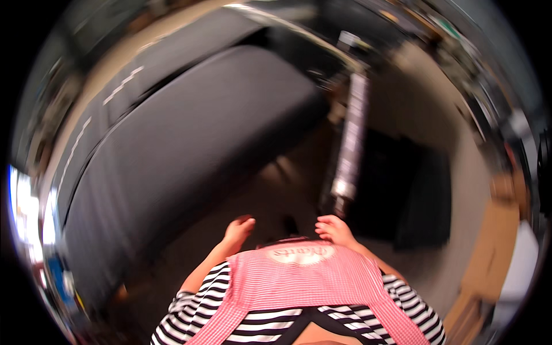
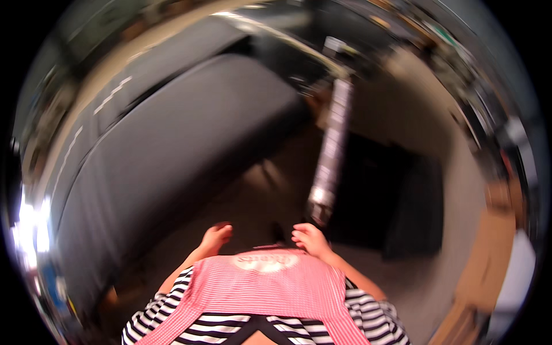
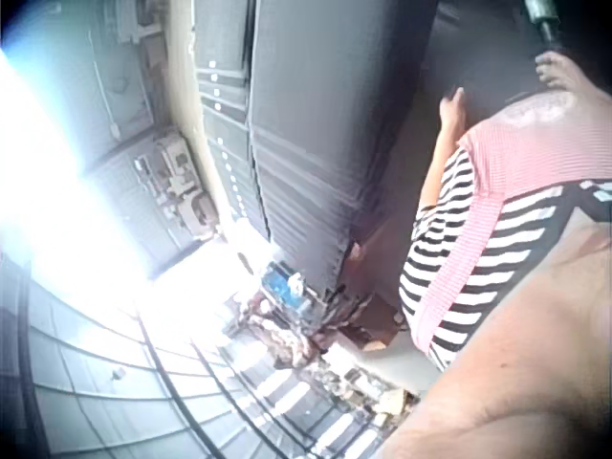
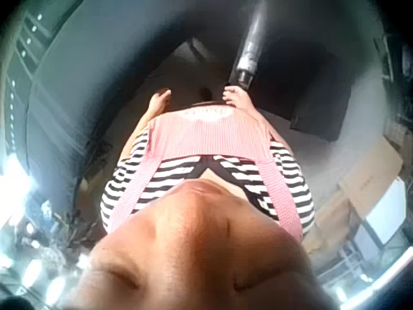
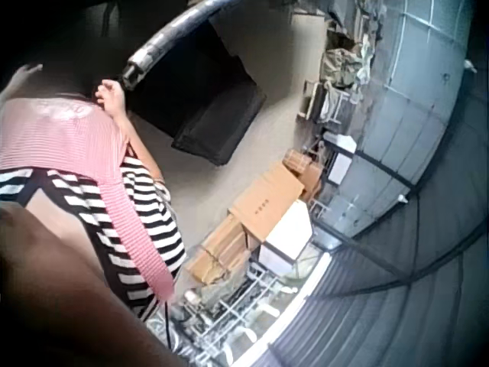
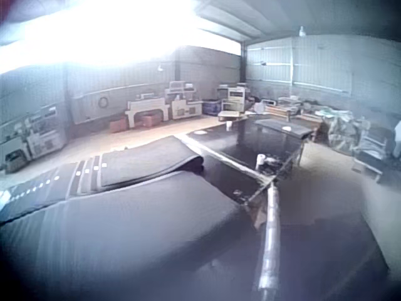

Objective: The person applies glue to small white labels on a black mat using a roller and a squeeze bottle, then places the labels onto the mat. They then repeatedly pick up black mats from the floor and place them onto a table.

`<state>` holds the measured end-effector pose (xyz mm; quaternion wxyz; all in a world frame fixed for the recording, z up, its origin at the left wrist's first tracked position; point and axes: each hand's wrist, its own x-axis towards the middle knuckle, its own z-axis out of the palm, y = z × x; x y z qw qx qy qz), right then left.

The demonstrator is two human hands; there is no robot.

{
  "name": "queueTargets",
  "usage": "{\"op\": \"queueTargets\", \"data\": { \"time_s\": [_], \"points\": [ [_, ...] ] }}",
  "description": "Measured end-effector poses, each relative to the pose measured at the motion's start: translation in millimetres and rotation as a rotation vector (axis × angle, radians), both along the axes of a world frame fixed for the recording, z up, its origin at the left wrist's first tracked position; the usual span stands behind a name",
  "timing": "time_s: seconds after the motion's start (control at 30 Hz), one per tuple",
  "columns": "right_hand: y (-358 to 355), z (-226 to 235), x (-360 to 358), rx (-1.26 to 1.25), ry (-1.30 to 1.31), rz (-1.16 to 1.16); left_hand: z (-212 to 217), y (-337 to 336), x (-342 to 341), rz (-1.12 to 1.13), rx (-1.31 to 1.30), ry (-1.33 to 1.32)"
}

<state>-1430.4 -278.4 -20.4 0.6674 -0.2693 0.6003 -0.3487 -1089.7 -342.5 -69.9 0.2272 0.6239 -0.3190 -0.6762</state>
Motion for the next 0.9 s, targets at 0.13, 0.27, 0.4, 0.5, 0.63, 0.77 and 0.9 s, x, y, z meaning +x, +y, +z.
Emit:
{"op": "queueTargets", "data": {
  "time_s": [0.13,0.27,0.4,0.5,0.63,0.77,0.9],
  "points": [
    [66.5,-3.1,-36.3,0.09,0.053,-0.104,-2.4,0.9,-50.4,-0.129,0.067,0.062],
    [128.9,-37.2,-85.1,0.123,0.0,-0.41,-14.3,-7.8,-108.0,-0.451,0.086,0.152],
    [184.3,-109.9,-139.3,0.388,-0.154,-0.794,17.8,-33.7,-175.3,-0.443,-0.195,0.101],
    [231.9,-212.2,-199.4,0.58,-0.337,-1.062,18.7,-60.8,-237.3,-0.369,-0.61,0.078],
    [255.7,-324.4,-239.7,0.717,-0.124,-1.175,42.7,-89.9,-338.5,-0.607,-0.83,-0.392],
    [201.4,-389.6,-258.7,0.777,-0.285,-1.24,53.6,-79.3,-385.6,-0.584,-0.794,-0.559],
    [166.5,-477.1,-275.6,0.852,-0.375,-1.317,53.8,-77.6,-408.9,-0.635,-0.902,-0.757]
  ]
}}
